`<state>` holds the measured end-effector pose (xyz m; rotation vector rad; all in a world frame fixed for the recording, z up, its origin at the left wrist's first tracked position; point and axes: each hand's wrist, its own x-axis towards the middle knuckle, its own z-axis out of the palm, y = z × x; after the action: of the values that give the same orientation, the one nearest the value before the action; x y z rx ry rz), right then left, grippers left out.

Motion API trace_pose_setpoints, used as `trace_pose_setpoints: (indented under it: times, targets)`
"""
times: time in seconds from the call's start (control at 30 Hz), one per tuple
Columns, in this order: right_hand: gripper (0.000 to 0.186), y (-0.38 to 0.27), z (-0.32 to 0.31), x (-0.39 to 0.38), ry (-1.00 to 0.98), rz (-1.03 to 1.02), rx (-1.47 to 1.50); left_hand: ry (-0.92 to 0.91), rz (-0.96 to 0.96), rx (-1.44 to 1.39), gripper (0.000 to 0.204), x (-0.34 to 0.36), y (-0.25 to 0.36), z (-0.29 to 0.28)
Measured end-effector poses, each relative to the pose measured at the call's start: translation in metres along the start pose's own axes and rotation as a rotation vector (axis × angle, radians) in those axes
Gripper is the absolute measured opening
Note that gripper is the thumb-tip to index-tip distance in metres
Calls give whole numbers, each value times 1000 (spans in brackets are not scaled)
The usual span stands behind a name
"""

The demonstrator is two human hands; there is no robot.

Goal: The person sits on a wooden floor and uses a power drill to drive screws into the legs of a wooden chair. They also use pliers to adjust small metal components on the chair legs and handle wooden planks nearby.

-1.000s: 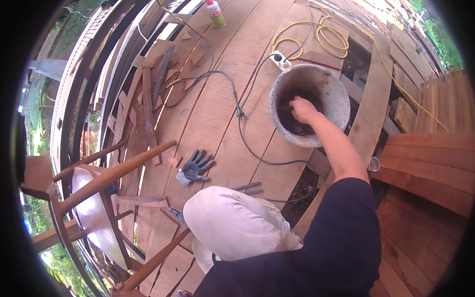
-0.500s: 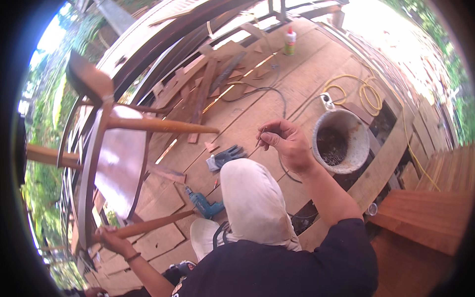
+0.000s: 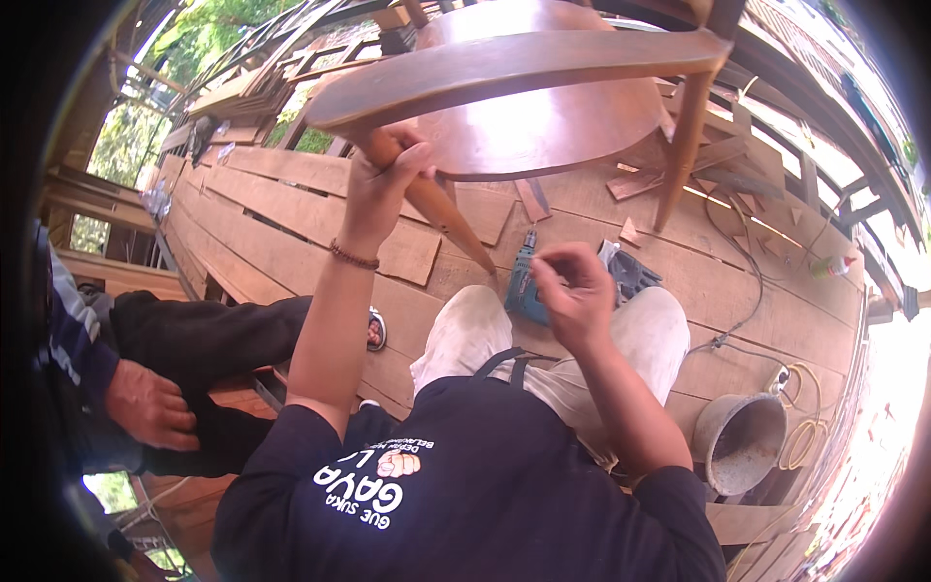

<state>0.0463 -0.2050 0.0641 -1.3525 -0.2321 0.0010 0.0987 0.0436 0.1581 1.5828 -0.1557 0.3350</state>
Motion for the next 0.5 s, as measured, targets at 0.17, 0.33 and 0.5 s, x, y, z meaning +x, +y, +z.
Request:
trace_pose_setpoints:
  times: [0.17,0.33,0.5]
  targets:
    - [12,37,66,7,-107,-218,-261,-25,5,-120,9,-1,-2,0]
    - [14,59,78,18,-104,-400,-451,-41,41,-165,8,1,-15,4]
    - [16,72,79,23,-145,-561,-573,-73,43,-133,8,4,-17,1]
